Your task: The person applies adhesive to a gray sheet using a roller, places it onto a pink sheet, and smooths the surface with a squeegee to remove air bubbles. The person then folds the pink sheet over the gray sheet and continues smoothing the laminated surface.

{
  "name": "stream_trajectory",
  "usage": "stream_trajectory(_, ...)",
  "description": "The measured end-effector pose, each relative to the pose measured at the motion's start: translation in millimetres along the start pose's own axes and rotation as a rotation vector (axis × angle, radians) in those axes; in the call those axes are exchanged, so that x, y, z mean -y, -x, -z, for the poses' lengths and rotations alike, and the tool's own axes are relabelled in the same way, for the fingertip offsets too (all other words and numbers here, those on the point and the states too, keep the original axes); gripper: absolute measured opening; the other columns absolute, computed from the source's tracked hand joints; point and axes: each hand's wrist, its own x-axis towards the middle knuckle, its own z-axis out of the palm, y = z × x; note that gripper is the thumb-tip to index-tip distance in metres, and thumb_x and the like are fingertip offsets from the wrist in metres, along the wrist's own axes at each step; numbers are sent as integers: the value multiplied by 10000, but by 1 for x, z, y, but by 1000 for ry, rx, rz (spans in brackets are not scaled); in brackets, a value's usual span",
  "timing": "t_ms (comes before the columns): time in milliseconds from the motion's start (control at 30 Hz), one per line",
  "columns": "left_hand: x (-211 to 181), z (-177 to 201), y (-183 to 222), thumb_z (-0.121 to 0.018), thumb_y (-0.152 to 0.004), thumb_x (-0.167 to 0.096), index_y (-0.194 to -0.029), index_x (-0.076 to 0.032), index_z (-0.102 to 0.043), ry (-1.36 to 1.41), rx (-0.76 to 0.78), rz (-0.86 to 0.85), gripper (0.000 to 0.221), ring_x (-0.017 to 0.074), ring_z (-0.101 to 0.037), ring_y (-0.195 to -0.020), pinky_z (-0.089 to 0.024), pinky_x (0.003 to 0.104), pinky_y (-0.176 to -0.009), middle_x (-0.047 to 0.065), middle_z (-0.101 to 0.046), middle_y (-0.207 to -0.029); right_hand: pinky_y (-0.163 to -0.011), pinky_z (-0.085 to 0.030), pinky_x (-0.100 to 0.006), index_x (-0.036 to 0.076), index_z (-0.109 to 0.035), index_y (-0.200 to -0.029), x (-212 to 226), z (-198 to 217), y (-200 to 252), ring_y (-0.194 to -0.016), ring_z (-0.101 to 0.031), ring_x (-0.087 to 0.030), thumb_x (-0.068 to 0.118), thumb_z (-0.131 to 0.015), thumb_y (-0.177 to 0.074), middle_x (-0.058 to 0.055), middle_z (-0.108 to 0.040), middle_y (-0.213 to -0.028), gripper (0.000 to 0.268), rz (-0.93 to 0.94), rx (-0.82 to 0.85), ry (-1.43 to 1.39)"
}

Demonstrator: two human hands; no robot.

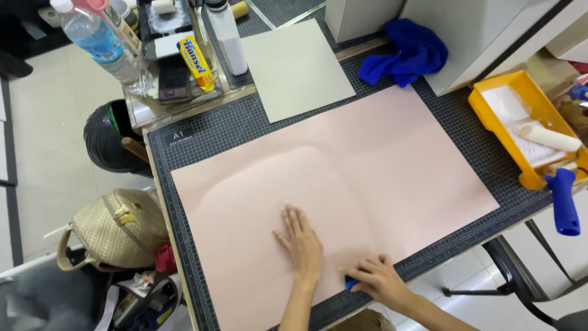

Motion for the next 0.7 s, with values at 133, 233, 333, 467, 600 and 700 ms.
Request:
stream_trajectory(133,-18,8,-12,-441,-916,-294,-1529,-93,-341,-124,-131,-120,653,231,-256,-1510,-232,649,-1133,62,-287,-1638,-741,-282,-369,285,-557,-1395,-57,10,-34,-830,-518,-151,367,-570,-967,91,-585,-974,436,4,-24,99)
stream_trajectory(233,-18,0,-5,-345,-974,-392,-1539,-179,-323,-132,-176,-186,604,332,-192,-1527,-203,684,-1119,14,-247,-1657,-752,-291,-402,262,-620,-1286,-85,-2,-84,-825,-510,-186,277,-519,-1008,70,-619,-958,296,192,-126,164)
stream_trajectory(333,-18,1,-4,-428,-895,-394,-1559,-196,-300,-206,-224,-229,705,343,-218,-1523,-211,706,-1118,-23,-254,-1657,-761,-295,-426,289,-622,-1284,-125,-12,-167,-869,-543,-207,376,-591,-962,51,-613,-969,335,116,-182,181)
stream_trajectory(467,-21,10,-10,-450,-833,-432,-1555,-205,-297,-214,-215,-216,772,313,-216,-1529,-216,676,-1131,-43,-256,-1656,-753,-281,-397,303,-637,-1240,-158,-5,-270,-867,-553,-181,438,-632,-939,91,-639,-979,329,113,-271,218)
stream_trajectory(600,-23,0,-11,-427,-800,-446,-1564,-212,-259,-230,-227,-193,816,321,-155,-1560,-189,691,-1150,-50,-198,-1680,-747,-278,-396,243,-646,-1255,-179,1,-327,-850,-513,-203,365,-694,-911,56,-615,-943,367,104,-286,200)
stream_trajectory(700,-23,-5,-14,-400,-818,-453,-1570,-226,-256,-208,-236,-186,798,307,-153,-1561,-157,687,-1166,-64,-194,-1683,-770,-278,-390,249,-637,-1261,-190,9,-357,-867,-526,-202,434,-685,-901,48,-625,-948,407,70,-238,154)
